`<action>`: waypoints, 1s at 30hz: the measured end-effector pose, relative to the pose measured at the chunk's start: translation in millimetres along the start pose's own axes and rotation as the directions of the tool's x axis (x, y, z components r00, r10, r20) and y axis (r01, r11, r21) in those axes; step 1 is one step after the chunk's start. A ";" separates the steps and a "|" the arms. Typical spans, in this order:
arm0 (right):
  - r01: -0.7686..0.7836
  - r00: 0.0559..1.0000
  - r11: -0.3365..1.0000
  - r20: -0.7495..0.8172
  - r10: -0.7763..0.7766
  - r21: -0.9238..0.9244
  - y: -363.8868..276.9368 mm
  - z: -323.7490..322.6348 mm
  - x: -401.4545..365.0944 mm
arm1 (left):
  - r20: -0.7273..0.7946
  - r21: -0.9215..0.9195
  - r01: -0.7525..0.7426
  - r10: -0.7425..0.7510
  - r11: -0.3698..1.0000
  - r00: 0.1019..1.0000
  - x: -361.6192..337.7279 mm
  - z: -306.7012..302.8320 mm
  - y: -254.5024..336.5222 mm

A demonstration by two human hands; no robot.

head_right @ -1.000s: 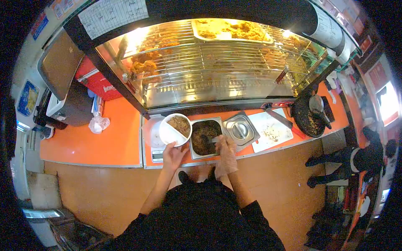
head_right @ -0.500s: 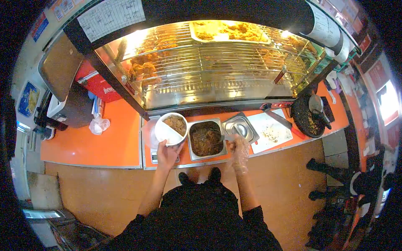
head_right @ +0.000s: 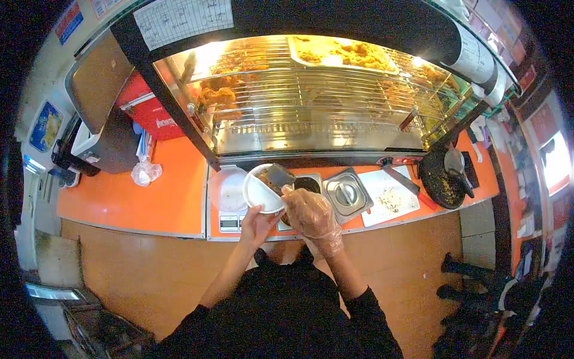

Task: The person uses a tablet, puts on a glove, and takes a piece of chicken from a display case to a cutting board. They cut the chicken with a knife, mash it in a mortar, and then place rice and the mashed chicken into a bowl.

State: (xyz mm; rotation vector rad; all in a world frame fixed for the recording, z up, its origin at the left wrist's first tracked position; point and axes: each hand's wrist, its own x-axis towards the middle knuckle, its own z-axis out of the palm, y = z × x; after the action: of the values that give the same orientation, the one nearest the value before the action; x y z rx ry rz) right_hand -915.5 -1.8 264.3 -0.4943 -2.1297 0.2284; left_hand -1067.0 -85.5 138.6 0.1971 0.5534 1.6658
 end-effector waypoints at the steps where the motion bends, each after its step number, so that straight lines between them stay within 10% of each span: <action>1: 0.003 1.000 1.000 0.005 -0.003 0.002 -0.3 -2.8 3.5 | -0.013 0.001 0.007 -0.007 1.000 1.000 -0.1 -1.2 -0.9; 11: -0.015 0.984 1.000 0.180 0.014 0.008 2.0 -6.8 3.0 | -0.084 0.011 -0.023 0.024 1.000 0.996 3.4 -3.8 -7.4; 19: -0.134 0.988 0.969 -0.046 0.147 0.209 18.9 8.1 1.2 | -0.081 -0.017 -0.019 0.017 1.000 0.997 3.4 -4.8 -10.9; 21: -0.383 0.906 0.871 -0.060 0.420 0.308 16.5 3.9 -8.9 | -0.092 -0.041 -0.014 0.010 0.999 0.996 2.7 -6.4 -9.4; 23: -0.574 0.537 0.438 -0.086 0.839 0.692 23.4 -5.5 -16.0 | -0.066 -0.062 -0.026 0.022 0.998 0.998 2.6 -9.4 -6.4; 30: -0.605 0.281 0.108 0.084 0.956 0.789 35.9 12.9 -65.5 | -0.096 -0.056 -0.027 0.022 0.998 0.995 5.8 -10.9 2.4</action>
State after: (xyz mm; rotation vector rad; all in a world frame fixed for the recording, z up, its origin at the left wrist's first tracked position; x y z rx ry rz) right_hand -883.6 2.7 195.8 -1.1121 -0.8496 1.4066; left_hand -1074.9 -82.7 129.2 0.0830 0.5762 1.7191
